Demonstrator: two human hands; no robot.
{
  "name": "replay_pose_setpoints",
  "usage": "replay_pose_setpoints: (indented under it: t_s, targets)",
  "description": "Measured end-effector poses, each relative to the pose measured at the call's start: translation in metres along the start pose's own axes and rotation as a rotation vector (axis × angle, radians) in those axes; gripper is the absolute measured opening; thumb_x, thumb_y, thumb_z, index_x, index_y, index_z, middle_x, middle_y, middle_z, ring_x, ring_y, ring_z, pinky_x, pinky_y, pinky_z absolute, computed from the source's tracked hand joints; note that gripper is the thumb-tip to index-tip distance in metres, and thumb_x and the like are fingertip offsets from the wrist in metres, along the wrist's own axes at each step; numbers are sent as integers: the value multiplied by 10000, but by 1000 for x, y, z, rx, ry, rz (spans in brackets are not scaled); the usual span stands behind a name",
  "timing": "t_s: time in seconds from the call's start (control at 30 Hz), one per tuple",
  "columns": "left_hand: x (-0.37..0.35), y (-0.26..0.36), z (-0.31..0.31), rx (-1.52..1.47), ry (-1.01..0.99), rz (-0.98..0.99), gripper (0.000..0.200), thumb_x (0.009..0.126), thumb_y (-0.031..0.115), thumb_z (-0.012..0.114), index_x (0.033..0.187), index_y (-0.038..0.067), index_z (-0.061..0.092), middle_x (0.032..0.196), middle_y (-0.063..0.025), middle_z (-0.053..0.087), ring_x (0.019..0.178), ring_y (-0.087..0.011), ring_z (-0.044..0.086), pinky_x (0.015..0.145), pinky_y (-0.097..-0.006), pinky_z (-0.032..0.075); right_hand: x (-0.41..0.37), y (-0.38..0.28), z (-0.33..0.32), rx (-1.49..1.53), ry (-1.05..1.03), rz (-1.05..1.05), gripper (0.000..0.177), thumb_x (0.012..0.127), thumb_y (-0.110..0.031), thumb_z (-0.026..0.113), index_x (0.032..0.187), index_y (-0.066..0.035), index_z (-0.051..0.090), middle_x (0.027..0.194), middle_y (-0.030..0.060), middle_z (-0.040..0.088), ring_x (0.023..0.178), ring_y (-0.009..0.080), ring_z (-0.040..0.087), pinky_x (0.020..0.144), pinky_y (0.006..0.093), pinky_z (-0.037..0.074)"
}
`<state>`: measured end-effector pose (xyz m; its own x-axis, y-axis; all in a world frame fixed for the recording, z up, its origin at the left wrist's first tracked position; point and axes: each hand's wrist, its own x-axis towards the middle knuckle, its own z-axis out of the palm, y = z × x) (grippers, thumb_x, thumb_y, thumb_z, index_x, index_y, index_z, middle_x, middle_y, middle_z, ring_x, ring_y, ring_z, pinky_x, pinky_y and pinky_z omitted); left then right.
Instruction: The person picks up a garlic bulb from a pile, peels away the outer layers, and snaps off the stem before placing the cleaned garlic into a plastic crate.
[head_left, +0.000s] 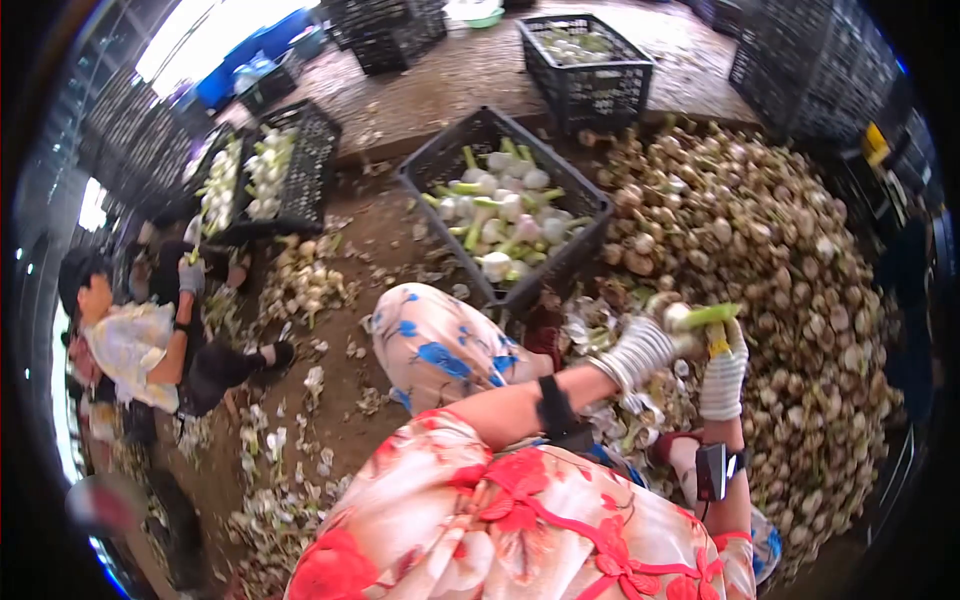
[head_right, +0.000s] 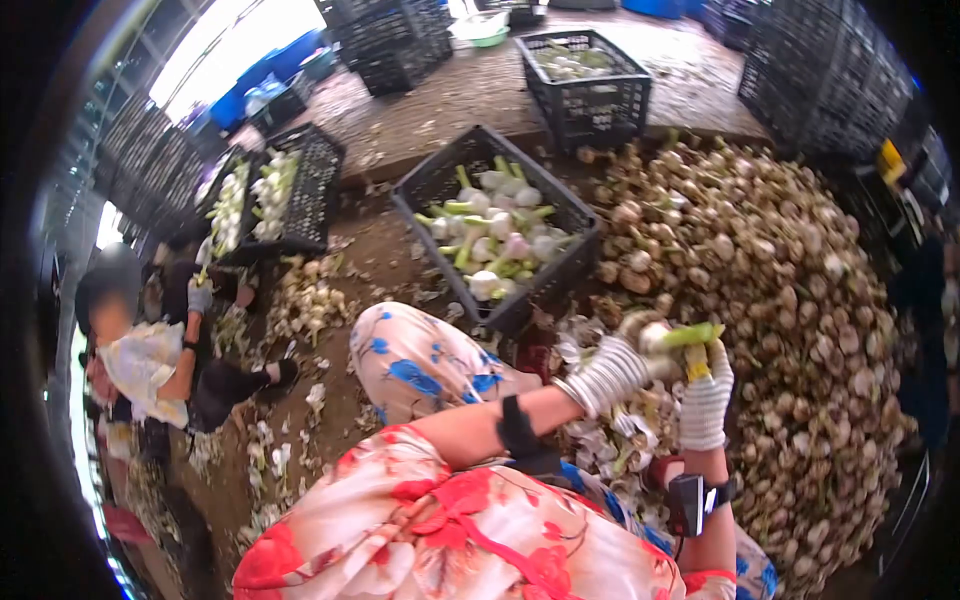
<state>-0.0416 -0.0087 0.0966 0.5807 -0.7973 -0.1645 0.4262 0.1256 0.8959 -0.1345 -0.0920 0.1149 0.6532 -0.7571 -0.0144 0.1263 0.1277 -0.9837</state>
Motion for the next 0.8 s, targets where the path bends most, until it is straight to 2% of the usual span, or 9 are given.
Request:
replay_pose_setpoints:
  t_s: [0.07,0.17,0.27,0.33,0.4,0.47,0.5,0.63,0.8]
  targets:
    - [-9,4,2,-135,-28,117,662,638,34,701,1205,55,361,1034,-55,536,912,-126,522,797,-264,461,3,1,-4,-83,-28,-85,246,890,-201,514,1036,-8,552,960,59,590,782,100,561,646,207,465]
    - [-2,24,-19,187,-240,186,435,694,126,671,1081,28,497,946,-25,569,865,-105,525,769,-268,461,-2,-16,-20,-83,-136,-12,298,866,-247,554,1022,7,561,931,65,606,792,124,585,668,233,480]
    - [8,45,-37,-23,-665,-218,500,660,102,695,1108,17,489,929,-41,573,817,-99,547,716,-251,478,-8,-21,-23,6,-176,3,369,840,-309,576,1042,0,559,952,62,605,827,147,585,743,261,475]
    - [0,46,-44,-242,-684,-248,583,669,141,699,1178,8,448,903,-32,564,766,-95,545,676,-248,481,-11,-13,-24,393,-183,216,390,843,-304,566,1091,-6,527,1016,72,589,891,167,575,811,299,465]
    - [5,49,-51,-284,-840,-326,544,712,142,676,1194,39,446,903,-21,557,757,-91,534,674,-242,473,-10,-1,-30,479,-178,308,401,842,-292,569,1122,-12,504,1037,71,581,935,175,561,833,315,455]
    - [9,42,-54,-229,-661,-281,500,752,151,660,1200,72,455,922,-10,556,785,-89,524,699,-239,461,-13,-9,-19,442,-106,314,348,815,-264,614,1066,-34,545,1021,65,589,898,182,576,778,290,488]
    - [15,34,-49,-156,-496,-28,462,788,164,640,1206,88,458,955,-1,556,833,-88,520,747,-240,448,-11,-9,-17,365,-106,283,316,831,-234,598,1067,-31,547,988,49,594,882,151,574,764,271,485]
    - [19,13,-37,28,-149,-38,339,790,142,642,1094,65,514,896,7,579,842,-90,527,782,-237,433,-21,8,3,20,-88,100,255,869,-143,542,1083,-4,540,956,13,585,835,66,536,712,204,444]
    - [26,10,-41,-241,-168,-92,209,779,84,634,964,44,545,830,-14,601,744,-102,551,688,-239,449,-17,21,1,12,-66,108,244,875,-152,531,1061,5,548,932,19,588,784,76,540,683,195,438]
